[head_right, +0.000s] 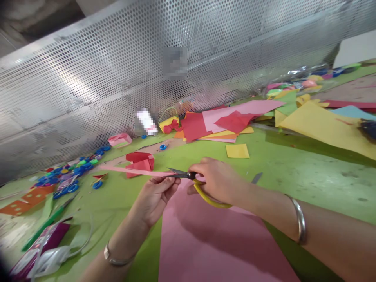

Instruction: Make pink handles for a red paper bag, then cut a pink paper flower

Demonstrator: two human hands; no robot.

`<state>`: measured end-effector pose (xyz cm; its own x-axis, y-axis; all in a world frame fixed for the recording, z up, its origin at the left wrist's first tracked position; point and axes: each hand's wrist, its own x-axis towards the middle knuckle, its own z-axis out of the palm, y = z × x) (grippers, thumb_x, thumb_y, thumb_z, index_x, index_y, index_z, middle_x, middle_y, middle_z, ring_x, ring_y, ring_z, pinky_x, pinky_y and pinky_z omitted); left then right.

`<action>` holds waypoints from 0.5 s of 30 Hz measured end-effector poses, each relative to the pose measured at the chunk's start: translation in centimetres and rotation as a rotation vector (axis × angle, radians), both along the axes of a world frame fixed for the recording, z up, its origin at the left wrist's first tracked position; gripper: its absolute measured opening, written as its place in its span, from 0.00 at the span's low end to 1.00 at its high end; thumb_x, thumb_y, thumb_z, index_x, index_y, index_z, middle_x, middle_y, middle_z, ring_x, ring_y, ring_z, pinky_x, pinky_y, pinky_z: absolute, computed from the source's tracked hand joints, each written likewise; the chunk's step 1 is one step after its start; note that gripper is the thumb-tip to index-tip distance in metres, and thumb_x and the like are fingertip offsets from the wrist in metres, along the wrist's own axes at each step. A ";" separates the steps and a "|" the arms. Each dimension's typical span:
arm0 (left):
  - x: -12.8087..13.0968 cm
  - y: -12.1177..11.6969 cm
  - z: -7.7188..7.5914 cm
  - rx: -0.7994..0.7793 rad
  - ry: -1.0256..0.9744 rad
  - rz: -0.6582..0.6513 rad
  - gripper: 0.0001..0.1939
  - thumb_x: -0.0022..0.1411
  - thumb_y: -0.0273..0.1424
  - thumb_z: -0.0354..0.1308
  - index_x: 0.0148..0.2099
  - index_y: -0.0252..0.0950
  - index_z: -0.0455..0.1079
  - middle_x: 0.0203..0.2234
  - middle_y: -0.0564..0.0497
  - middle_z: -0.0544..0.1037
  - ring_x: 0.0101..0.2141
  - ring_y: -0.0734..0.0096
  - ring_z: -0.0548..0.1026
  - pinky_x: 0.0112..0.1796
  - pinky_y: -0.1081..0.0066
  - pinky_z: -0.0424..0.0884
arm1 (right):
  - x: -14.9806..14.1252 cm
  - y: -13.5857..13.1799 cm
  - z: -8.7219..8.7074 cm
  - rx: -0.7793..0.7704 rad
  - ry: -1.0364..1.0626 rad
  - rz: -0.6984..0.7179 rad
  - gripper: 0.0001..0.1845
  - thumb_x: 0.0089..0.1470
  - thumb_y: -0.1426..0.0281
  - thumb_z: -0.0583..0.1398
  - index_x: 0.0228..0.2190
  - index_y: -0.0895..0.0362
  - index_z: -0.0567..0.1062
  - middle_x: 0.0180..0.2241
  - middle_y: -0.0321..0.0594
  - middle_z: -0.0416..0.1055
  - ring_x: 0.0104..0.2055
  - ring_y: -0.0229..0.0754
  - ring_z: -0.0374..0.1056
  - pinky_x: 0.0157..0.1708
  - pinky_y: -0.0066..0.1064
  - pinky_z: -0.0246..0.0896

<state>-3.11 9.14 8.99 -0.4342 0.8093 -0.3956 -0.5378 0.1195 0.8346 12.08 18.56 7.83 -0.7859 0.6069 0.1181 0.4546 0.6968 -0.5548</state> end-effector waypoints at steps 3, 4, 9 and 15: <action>0.0 0.0 0.0 0.006 0.019 -0.005 0.05 0.46 0.16 0.66 0.26 0.28 0.76 0.18 0.50 0.78 0.22 0.78 0.76 0.27 0.82 0.74 | 0.0 -0.1 0.1 -0.012 -0.009 0.003 0.19 0.47 0.51 0.62 0.28 0.54 0.74 0.25 0.35 0.62 0.24 0.37 0.60 0.24 0.28 0.48; 0.0 0.0 0.0 0.007 0.021 -0.009 0.05 0.46 0.16 0.66 0.26 0.28 0.76 0.18 0.50 0.78 0.22 0.78 0.76 0.27 0.82 0.74 | 0.0 -0.1 0.1 -0.014 -0.010 0.005 0.19 0.47 0.51 0.62 0.29 0.54 0.74 0.25 0.35 0.63 0.24 0.38 0.60 0.24 0.28 0.48; 0.0 -0.1 0.0 0.002 0.017 -0.036 0.04 0.47 0.16 0.64 0.26 0.27 0.76 0.18 0.48 0.78 0.22 0.78 0.76 0.27 0.82 0.74 | 0.0 -0.1 0.1 0.006 -0.013 0.006 0.19 0.47 0.51 0.61 0.26 0.55 0.73 0.24 0.35 0.62 0.23 0.37 0.58 0.22 0.28 0.46; 0.0 0.0 -0.1 -0.010 0.022 -0.039 0.04 0.47 0.16 0.65 0.25 0.27 0.76 0.18 0.48 0.78 0.22 0.77 0.76 0.28 0.80 0.75 | 0.1 0.0 -0.1 0.019 0.017 0.020 0.18 0.47 0.52 0.61 0.24 0.55 0.72 0.23 0.35 0.62 0.22 0.37 0.57 0.22 0.28 0.45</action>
<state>-3.12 9.11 8.92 -0.4113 0.8218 -0.3943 -0.5143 0.1480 0.8448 12.19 18.57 7.77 -0.7954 0.5889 0.1435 0.4311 0.7161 -0.5489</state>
